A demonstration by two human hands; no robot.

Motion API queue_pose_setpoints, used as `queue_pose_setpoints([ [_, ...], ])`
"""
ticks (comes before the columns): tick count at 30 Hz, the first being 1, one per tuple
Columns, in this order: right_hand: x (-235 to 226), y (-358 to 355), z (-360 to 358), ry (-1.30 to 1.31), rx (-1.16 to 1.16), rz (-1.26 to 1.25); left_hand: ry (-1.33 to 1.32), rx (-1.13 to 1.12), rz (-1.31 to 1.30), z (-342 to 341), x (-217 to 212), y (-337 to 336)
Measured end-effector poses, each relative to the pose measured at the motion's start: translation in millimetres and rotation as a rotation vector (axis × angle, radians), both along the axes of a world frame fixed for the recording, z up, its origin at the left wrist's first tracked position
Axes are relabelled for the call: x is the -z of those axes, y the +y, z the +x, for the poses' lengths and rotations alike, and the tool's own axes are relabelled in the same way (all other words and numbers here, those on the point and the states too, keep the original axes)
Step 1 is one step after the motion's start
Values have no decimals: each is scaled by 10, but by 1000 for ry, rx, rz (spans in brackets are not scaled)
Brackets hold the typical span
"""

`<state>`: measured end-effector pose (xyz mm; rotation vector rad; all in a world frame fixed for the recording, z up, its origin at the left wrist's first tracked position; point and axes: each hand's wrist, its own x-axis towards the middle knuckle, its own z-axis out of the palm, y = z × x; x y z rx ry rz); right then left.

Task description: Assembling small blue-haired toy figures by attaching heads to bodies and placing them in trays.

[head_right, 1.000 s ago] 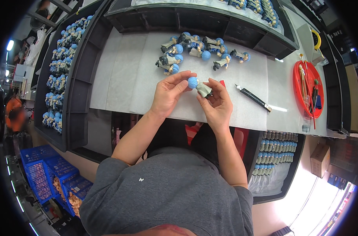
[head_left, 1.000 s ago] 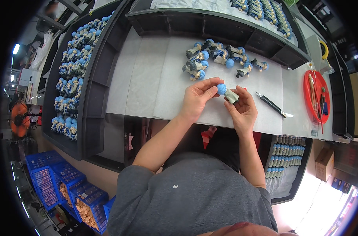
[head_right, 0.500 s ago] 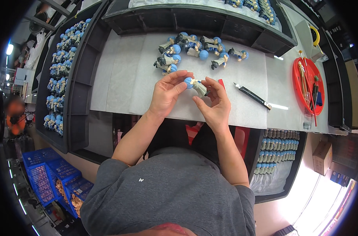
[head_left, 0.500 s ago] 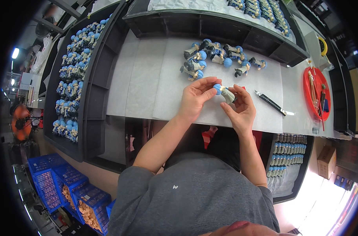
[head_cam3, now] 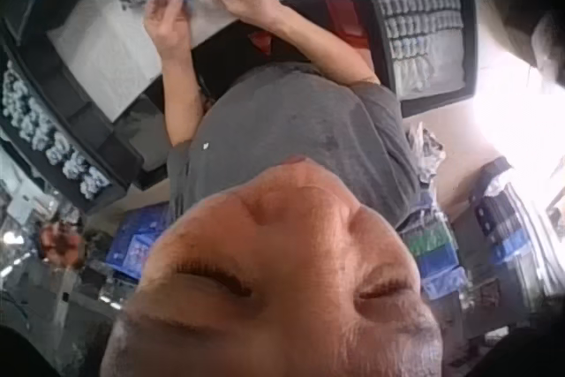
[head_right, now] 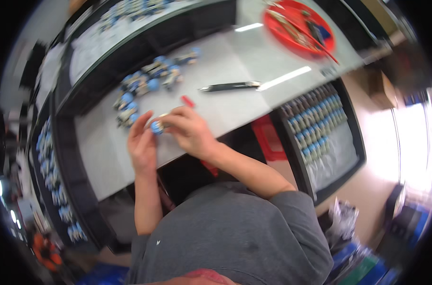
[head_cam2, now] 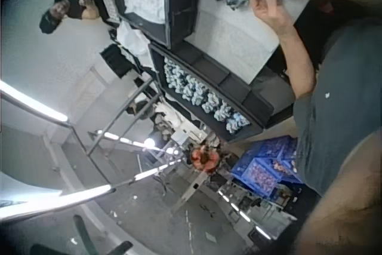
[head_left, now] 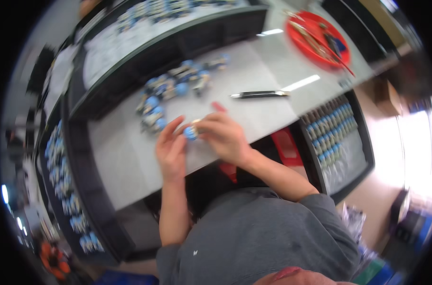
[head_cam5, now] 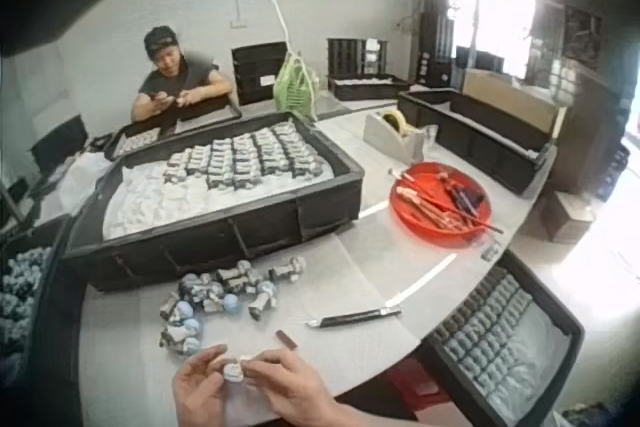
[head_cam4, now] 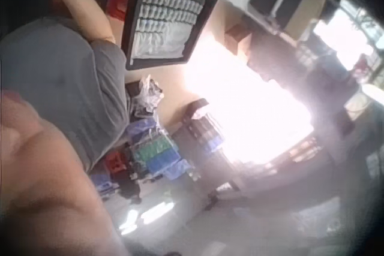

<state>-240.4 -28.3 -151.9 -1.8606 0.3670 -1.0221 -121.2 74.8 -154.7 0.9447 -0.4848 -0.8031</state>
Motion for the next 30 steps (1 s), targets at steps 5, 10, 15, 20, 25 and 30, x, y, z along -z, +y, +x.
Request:
queue_pose_setpoints([
  [5, -179, -441, -830, -123, 377, 2, -103, -35, 124, 50, 50, 7],
  [10, 438, -1133, -2466, -5, 1059, -22, -116, 1, 145, 56, 88, -16],
  [15, 1420, -1183, -4054, 518, 1559, 213, -149, 15, 164, 96, 128, 21],
  [20, 1891, -1141, -4516, 642, 1593, 229, -177, 17, 202, 88, 154, -55],
  [25, 1959, -1304, -4289, 643, 1463, 278, -207, -81, 225, 105, 84, 21],
  [30, 2232, -1394, -4474, 718, 1354, 332, -221, -164, 291, 62, 47, 75],
])
